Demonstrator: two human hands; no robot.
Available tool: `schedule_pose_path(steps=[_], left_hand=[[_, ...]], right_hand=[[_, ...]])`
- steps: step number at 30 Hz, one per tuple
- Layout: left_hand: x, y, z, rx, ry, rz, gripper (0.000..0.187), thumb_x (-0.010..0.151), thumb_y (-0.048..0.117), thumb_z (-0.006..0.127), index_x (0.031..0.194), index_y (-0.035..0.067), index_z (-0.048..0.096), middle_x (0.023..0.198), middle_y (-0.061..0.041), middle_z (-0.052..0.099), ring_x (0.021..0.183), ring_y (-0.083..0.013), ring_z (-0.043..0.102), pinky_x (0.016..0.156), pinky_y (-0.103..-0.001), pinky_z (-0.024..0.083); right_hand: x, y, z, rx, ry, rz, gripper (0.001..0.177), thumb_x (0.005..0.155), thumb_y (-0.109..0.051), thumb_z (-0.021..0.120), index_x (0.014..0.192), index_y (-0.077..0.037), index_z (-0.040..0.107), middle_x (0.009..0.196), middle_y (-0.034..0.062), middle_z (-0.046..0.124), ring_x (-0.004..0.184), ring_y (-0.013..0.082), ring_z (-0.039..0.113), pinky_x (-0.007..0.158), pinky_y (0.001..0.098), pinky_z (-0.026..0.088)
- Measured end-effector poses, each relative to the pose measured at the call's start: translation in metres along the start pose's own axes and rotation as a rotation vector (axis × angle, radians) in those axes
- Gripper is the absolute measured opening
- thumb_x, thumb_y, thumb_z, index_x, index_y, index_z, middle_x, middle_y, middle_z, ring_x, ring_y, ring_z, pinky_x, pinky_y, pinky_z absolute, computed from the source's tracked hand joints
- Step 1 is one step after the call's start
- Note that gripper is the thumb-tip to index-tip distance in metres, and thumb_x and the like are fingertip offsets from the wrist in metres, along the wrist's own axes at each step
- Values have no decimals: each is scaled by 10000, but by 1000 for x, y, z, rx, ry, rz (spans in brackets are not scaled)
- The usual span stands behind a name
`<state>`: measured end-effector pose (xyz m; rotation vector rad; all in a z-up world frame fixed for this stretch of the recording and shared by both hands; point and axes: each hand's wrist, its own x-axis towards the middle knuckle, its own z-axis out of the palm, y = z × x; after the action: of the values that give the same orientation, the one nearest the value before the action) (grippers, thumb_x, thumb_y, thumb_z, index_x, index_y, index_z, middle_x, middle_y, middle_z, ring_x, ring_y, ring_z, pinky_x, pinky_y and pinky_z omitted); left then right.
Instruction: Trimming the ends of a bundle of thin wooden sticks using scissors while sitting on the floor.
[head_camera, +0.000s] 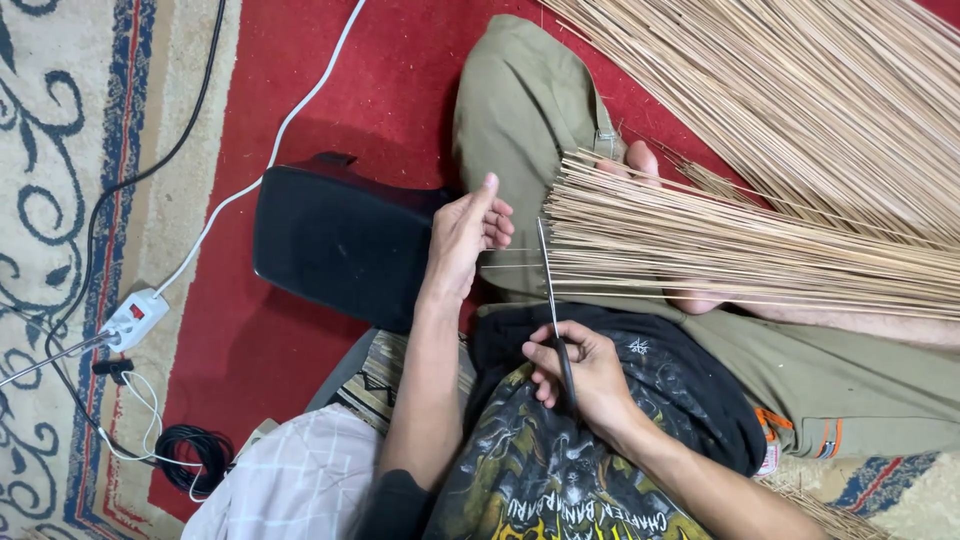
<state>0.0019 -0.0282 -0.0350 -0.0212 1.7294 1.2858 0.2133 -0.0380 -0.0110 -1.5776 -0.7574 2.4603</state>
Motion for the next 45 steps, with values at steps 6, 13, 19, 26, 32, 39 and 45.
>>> schedule_pose_path(steps=[6,13,19,26,32,39,45], left_hand=[[6,-11,-16,-143,-226,42,220,875,51,778,1056,-68,740,888,-231,780,729,-216,756,727,-299,659],[4,17,-18,-25,-129,53,260,870,148,784,1048,-38,741,915,-208,799,711,-199,753,721,-254,613],[-4,57,25,48,-94,314,227,894,166,770,1019,-21,735,919,-203,803,714,-205,774,710,-249,628],[-1,84,116,279,-393,558,96,911,57,748,1004,44,768,867,-110,795,764,-151,779,741,-261,654],[50,46,180,736,-529,545,132,873,88,728,986,115,791,818,-98,801,797,-224,798,728,-340,637],[110,-46,210,1080,-616,324,110,856,154,753,957,172,793,859,-44,805,911,-267,784,787,-413,610],[129,-79,214,1100,-608,212,121,874,197,741,980,190,798,843,-38,802,910,-285,777,786,-440,596]], right_hand=[[-10,-21,-2,-113,-80,184,151,900,-17,767,1022,40,698,582,175,673,412,205,608,365,277,506],[-30,-37,-1,-70,-182,196,144,890,-4,776,1007,45,707,584,182,688,391,199,615,339,273,494],[-39,-57,-5,-74,-191,74,219,829,3,828,1007,36,705,588,192,699,389,212,643,330,286,511],[-16,-105,-48,-88,77,-357,321,816,-37,813,1106,29,693,632,190,725,421,197,685,359,270,589],[41,-138,-108,-112,290,-490,350,895,-71,791,1184,46,632,723,208,698,515,200,690,403,272,591],[92,-150,-145,-258,483,-519,396,895,-132,836,1205,27,647,756,153,688,581,177,703,470,256,604],[110,-146,-151,-256,555,-430,395,849,-171,863,1165,-14,685,718,121,694,563,161,705,470,245,608]])
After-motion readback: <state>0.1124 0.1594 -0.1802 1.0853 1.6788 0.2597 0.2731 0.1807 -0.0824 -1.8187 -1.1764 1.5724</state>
